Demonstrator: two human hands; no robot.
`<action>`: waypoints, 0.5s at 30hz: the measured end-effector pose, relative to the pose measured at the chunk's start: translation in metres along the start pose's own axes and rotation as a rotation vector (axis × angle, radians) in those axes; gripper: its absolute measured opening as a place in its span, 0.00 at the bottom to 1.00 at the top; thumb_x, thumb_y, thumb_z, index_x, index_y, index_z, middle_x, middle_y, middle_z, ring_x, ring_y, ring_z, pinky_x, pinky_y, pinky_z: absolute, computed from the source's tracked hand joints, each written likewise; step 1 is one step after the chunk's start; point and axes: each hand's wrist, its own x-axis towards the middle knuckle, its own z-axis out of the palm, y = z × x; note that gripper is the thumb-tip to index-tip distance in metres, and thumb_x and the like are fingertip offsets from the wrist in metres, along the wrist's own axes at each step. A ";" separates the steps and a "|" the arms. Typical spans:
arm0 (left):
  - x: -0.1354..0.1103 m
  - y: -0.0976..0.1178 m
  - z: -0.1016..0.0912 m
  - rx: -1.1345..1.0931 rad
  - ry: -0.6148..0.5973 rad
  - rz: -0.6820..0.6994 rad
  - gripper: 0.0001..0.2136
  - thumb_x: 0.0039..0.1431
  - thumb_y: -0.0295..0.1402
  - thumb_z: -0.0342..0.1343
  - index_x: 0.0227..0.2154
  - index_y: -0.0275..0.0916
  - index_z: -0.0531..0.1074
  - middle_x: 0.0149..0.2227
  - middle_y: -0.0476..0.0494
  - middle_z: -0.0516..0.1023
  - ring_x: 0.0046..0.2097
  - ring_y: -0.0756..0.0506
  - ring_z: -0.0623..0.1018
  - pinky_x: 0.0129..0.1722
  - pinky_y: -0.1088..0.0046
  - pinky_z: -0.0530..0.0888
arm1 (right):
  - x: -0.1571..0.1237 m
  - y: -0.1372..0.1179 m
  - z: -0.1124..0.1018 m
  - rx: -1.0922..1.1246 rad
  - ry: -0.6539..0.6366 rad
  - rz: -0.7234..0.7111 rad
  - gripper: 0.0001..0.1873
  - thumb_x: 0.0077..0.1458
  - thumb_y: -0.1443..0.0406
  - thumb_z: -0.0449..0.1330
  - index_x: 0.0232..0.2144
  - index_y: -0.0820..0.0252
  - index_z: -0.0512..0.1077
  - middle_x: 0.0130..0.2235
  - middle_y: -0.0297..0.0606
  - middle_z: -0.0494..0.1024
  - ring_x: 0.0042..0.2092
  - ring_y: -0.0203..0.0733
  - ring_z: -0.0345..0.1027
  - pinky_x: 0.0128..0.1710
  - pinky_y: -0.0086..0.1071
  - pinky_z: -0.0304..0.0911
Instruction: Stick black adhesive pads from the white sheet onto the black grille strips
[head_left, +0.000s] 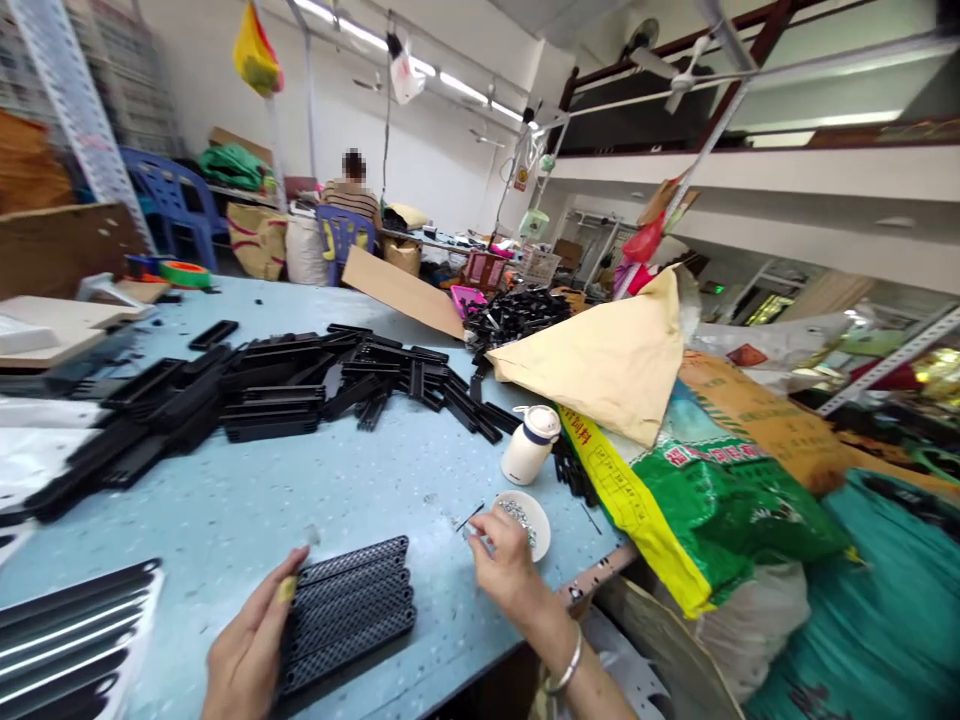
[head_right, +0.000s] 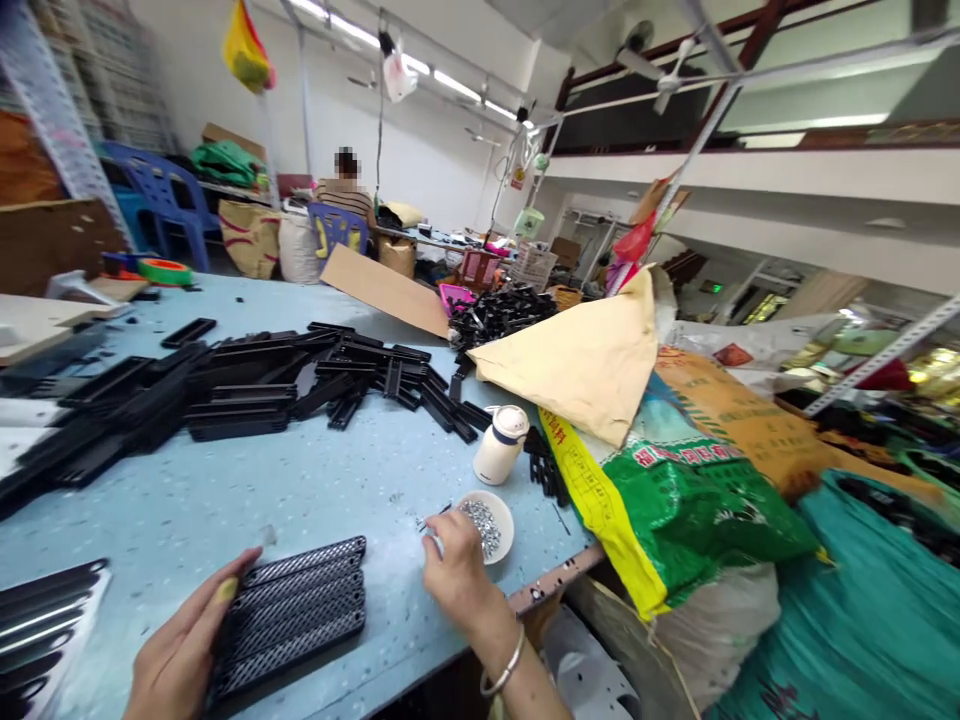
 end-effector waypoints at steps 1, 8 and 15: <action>0.000 -0.002 0.001 0.012 -0.001 0.004 0.29 0.56 0.55 0.49 0.50 0.39 0.74 0.56 0.41 0.75 0.62 0.35 0.68 0.66 0.55 0.56 | 0.002 0.012 -0.015 -0.067 -0.004 0.011 0.12 0.47 0.74 0.59 0.34 0.63 0.78 0.34 0.44 0.79 0.38 0.46 0.72 0.40 0.35 0.66; -0.004 0.000 0.012 0.080 0.035 0.076 0.33 0.58 0.55 0.46 0.57 0.36 0.68 0.62 0.39 0.67 0.64 0.35 0.64 0.66 0.56 0.54 | 0.018 0.060 -0.047 -0.332 -0.163 0.037 0.10 0.50 0.67 0.61 0.37 0.63 0.78 0.35 0.46 0.79 0.39 0.49 0.72 0.42 0.38 0.65; -0.008 -0.002 0.014 0.119 -0.012 0.141 0.31 0.62 0.52 0.44 0.59 0.34 0.66 0.63 0.36 0.65 0.65 0.37 0.63 0.66 0.56 0.55 | 0.017 0.055 -0.035 -0.434 -0.278 -0.047 0.11 0.56 0.63 0.58 0.37 0.62 0.78 0.39 0.48 0.78 0.43 0.52 0.71 0.46 0.40 0.63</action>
